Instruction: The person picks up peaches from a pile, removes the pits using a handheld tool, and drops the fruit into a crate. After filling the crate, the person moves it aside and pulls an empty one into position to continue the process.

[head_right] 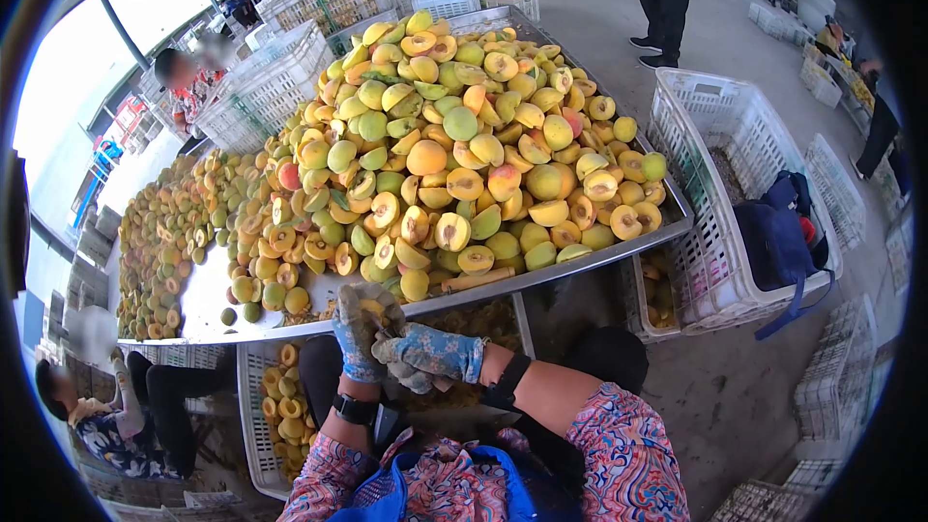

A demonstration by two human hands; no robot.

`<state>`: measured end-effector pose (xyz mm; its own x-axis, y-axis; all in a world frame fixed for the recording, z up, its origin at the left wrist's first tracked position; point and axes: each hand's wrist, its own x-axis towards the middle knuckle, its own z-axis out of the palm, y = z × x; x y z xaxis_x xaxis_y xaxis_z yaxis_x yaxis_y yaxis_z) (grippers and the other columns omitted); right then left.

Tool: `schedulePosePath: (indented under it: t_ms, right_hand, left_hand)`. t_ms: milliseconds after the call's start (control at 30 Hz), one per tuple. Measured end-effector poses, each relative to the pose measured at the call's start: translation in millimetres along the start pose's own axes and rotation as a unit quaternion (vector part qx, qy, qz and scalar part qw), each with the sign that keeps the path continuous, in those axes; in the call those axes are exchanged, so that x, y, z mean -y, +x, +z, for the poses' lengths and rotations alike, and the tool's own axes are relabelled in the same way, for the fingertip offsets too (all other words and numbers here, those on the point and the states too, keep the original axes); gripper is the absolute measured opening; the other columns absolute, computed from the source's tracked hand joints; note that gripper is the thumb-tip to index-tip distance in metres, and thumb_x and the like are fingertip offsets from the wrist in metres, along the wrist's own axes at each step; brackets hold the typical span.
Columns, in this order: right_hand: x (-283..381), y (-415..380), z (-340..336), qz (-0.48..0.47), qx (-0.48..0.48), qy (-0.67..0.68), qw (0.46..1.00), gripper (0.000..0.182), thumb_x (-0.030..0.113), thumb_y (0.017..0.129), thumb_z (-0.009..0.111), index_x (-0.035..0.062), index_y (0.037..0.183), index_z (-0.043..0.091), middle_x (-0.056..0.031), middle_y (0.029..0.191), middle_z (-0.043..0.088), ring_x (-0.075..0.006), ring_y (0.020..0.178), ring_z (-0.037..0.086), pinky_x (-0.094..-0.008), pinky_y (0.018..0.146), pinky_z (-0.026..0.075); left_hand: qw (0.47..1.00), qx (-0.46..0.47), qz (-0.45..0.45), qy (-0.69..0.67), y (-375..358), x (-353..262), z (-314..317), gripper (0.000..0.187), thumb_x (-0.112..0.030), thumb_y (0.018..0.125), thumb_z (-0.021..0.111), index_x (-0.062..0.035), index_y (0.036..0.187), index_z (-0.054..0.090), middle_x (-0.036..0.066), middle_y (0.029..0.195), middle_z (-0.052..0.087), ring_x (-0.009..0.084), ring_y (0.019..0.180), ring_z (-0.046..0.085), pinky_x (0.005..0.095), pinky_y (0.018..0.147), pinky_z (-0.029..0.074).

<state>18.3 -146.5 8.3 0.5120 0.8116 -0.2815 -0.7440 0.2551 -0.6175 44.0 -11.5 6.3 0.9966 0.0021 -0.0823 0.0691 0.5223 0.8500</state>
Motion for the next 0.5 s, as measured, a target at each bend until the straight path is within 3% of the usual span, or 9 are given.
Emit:
schedulePosePath:
  t_ms: [133,200,400,433,467,500]
  right_hand:
    - [1,-1,-1,-0.056,-0.047,-0.109,0.991,0.018,0.032,0.095,0.053,0.0151,0.089,0.051,0.0029,0.054,0.044,-0.009,0.036,0.041,-0.0248,0.032,0.031]
    - [10,-10,7,-0.065,-0.105,-0.238,0.963,0.022,0.034,0.094,0.053,0.0124,0.093,0.052,0.0032,0.053,0.044,-0.0084,0.037,0.042,-0.0237,0.031,0.031]
    - [5,-15,-8,-0.146,-0.086,-0.23,0.958,0.028,0.036,0.094,0.051,0.0088,0.097,0.052,0.0032,0.061,0.048,-0.0051,0.046,0.043,-0.0235,0.038,0.034]
    - [15,-26,-9,-0.111,-0.072,-0.282,0.95,0.033,0.035,0.093,0.051,0.0051,0.105,0.054,-0.0075,0.072,0.06,-0.0173,0.056,0.056,-0.032,0.051,0.046]
    - [8,-19,-21,-0.112,-0.073,-0.282,0.95,0.033,0.035,0.093,0.051,0.0051,0.105,0.054,-0.0075,0.072,0.06,-0.0173,0.056,0.056,-0.032,0.051,0.046]
    - [-4,-6,-43,-0.172,-0.081,-0.478,0.858,0.037,0.035,0.091,0.053,0.0028,0.11,0.054,-0.0142,0.081,0.063,-0.0263,0.068,0.06,-0.0374,0.061,0.048]
  left_hand:
    - [0.998,-0.024,-0.042,-0.037,10,0,6,0.041,-0.048,0.093,0.054,-0.0067,0.091,0.059,0.009,0.078,0.063,0.0196,0.063,0.06,0.0304,0.053,0.051]
    - [0.997,-0.02,-0.052,-0.045,13,-3,12,0.042,-0.048,0.093,0.054,-0.0066,0.092,0.059,0.008,0.078,0.063,0.0196,0.063,0.06,0.0309,0.054,0.052]
    - [0.988,0.007,-0.135,-0.08,28,-14,21,0.043,-0.049,0.093,0.053,-0.0059,0.095,0.06,0.007,0.079,0.064,0.0201,0.064,0.061,0.0332,0.054,0.052]
    - [0.994,-0.021,-0.106,-0.029,29,-17,24,0.043,-0.048,0.093,0.053,-0.006,0.096,0.06,0.007,0.078,0.064,0.0198,0.063,0.061,0.0332,0.054,0.053]
    - [0.996,-0.049,-0.076,0.022,30,-20,24,0.043,-0.048,0.093,0.054,-0.0061,0.096,0.06,0.007,0.078,0.064,0.0194,0.063,0.061,0.0333,0.054,0.053]
    - [0.996,-0.05,-0.021,0.071,40,-18,6,0.043,-0.048,0.092,0.054,-0.006,0.096,0.061,0.007,0.079,0.064,0.0188,0.062,0.061,0.0317,0.054,0.053]
